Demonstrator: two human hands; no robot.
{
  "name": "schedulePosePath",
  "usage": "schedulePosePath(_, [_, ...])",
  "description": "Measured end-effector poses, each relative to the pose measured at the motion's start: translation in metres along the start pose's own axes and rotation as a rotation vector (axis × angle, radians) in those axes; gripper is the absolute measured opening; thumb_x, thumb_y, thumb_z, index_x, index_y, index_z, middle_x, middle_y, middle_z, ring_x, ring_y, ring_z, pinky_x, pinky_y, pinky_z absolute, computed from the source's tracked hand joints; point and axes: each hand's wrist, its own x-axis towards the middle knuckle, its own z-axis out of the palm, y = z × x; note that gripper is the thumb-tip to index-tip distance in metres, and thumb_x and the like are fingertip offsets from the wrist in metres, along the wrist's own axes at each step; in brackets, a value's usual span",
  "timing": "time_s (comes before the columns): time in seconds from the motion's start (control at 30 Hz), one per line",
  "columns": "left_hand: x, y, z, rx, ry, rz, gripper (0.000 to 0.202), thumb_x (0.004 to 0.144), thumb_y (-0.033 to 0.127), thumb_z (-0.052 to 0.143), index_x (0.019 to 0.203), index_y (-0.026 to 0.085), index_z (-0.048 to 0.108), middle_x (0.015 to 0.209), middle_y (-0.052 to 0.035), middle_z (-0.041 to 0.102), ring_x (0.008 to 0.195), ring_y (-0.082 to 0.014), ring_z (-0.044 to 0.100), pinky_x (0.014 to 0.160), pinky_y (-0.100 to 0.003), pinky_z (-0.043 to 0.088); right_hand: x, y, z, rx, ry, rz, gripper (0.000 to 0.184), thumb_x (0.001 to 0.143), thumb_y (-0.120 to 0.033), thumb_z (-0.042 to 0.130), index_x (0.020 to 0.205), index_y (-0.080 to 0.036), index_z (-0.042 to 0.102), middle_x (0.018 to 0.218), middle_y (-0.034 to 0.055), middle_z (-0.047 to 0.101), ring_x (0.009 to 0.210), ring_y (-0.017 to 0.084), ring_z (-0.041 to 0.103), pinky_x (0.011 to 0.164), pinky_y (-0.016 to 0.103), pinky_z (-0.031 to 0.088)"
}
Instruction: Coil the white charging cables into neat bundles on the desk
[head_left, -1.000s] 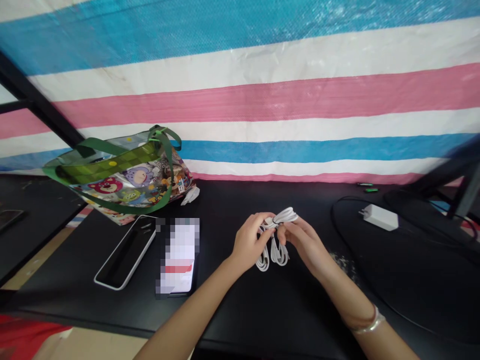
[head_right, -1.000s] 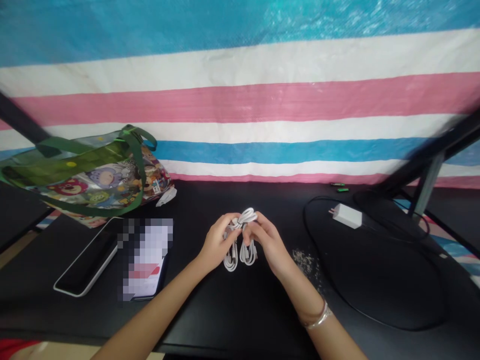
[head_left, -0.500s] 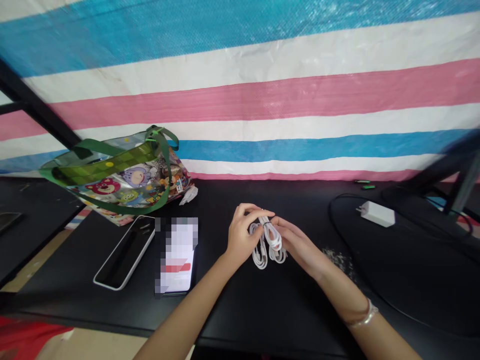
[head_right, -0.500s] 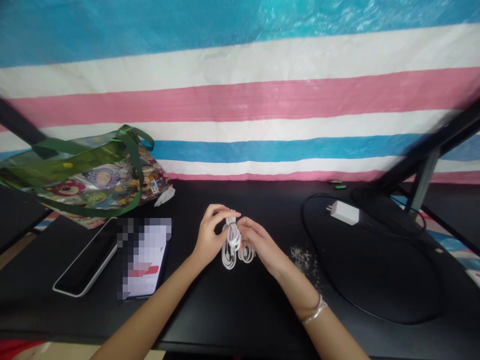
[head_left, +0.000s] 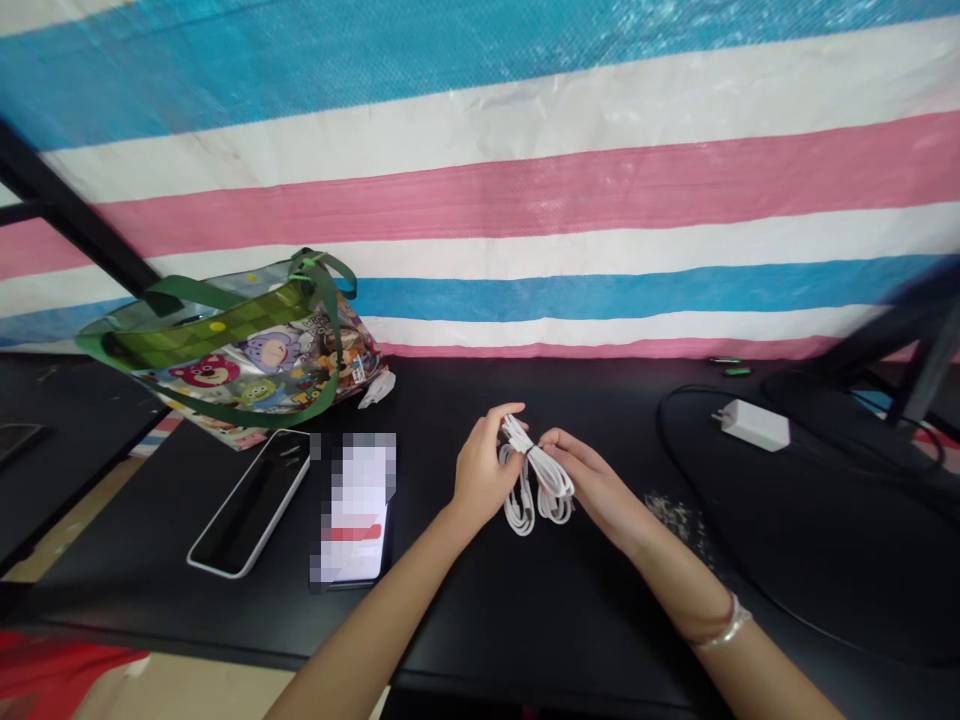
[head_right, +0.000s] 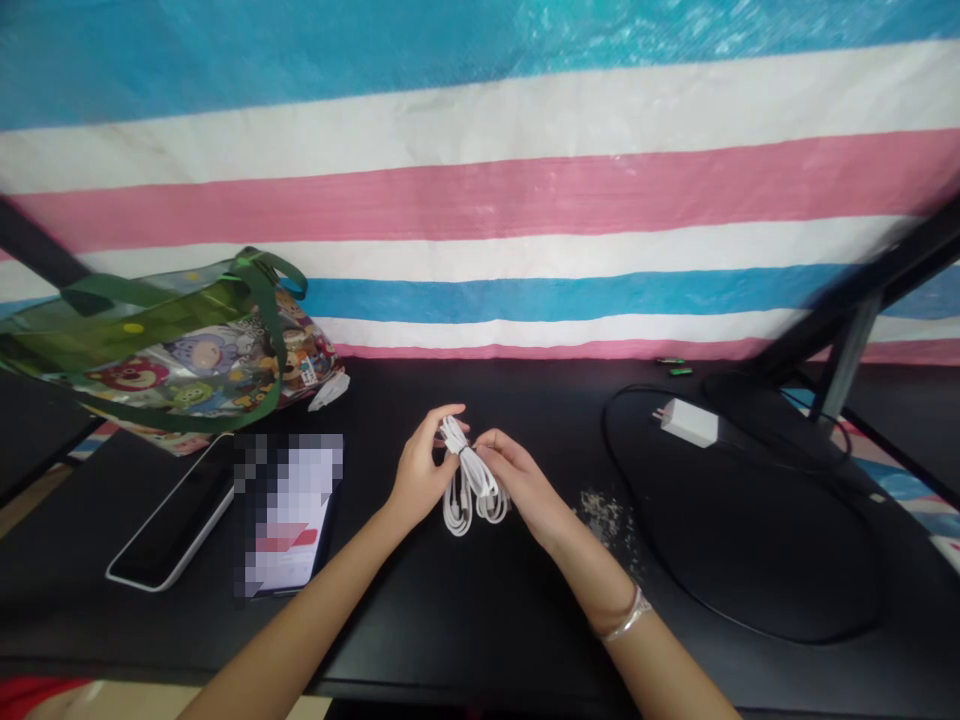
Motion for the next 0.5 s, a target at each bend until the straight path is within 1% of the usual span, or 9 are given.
schedulePosePath(0.1, [0.002, 0.003, -0.003, -0.077, -0.031, -0.047, 0.039, 0.075, 0.006, 0.047, 0.109, 0.023, 0.059, 0.084, -0.0002, 0.069, 0.082, -0.0168, 0.066, 0.077, -0.028, 0.05, 0.0, 0.0, -0.002, -0.062, -0.001, -0.044, 0.054, 0.058, -0.068, 0.071, 0.068, -0.019, 0.05, 0.052, -0.0074, 0.046, 0.047, 0.007, 0.036, 0.045, 0.02, 0.028])
schedulePosePath(0.2, [0.003, 0.007, -0.006, -0.143, -0.02, -0.025, 0.032, 0.08, 0.01, 0.042, 0.104, 0.021, 0.06, 0.081, -0.0003, 0.069, 0.077, -0.0153, 0.066, 0.072, -0.025, 0.05, -0.001, -0.004, -0.001, -0.12, -0.023, -0.076, 0.056, 0.059, -0.071, 0.068, 0.068, -0.02, 0.048, 0.052, -0.0072, 0.045, 0.046, 0.007, 0.035, 0.044, 0.021, 0.027])
schedulePosePath(0.3, [0.002, 0.01, -0.008, -0.183, -0.009, -0.017, 0.031, 0.084, 0.013, 0.037, 0.104, 0.02, 0.06, 0.079, -0.0005, 0.07, 0.074, -0.0144, 0.066, 0.07, -0.024, 0.05, -0.002, -0.006, -0.001, -0.17, -0.039, -0.111, 0.055, 0.061, -0.072, 0.066, 0.068, -0.02, 0.047, 0.053, -0.0071, 0.044, 0.047, 0.008, 0.036, 0.045, 0.022, 0.028])
schedulePosePath(0.4, [0.001, 0.011, -0.008, -0.211, 0.012, -0.003, 0.032, 0.086, 0.013, 0.035, 0.104, 0.019, 0.061, 0.08, -0.0007, 0.071, 0.074, -0.0141, 0.067, 0.072, -0.024, 0.05, -0.001, -0.005, -0.001, -0.255, -0.023, -0.205, 0.048, 0.068, -0.066, 0.063, 0.068, -0.021, 0.048, 0.057, -0.0055, 0.044, 0.051, 0.009, 0.039, 0.047, 0.023, 0.032])
schedulePosePath(0.5, [0.0, 0.013, -0.008, -0.228, 0.023, 0.04, 0.031, 0.086, 0.013, 0.035, 0.1, 0.019, 0.062, 0.082, -0.0013, 0.071, 0.075, -0.0141, 0.067, 0.071, -0.024, 0.05, 0.002, -0.002, -0.004, -0.384, 0.031, -0.326, 0.036, 0.075, -0.055, 0.061, 0.068, -0.021, 0.051, 0.061, -0.0031, 0.047, 0.054, 0.012, 0.044, 0.051, 0.025, 0.036])
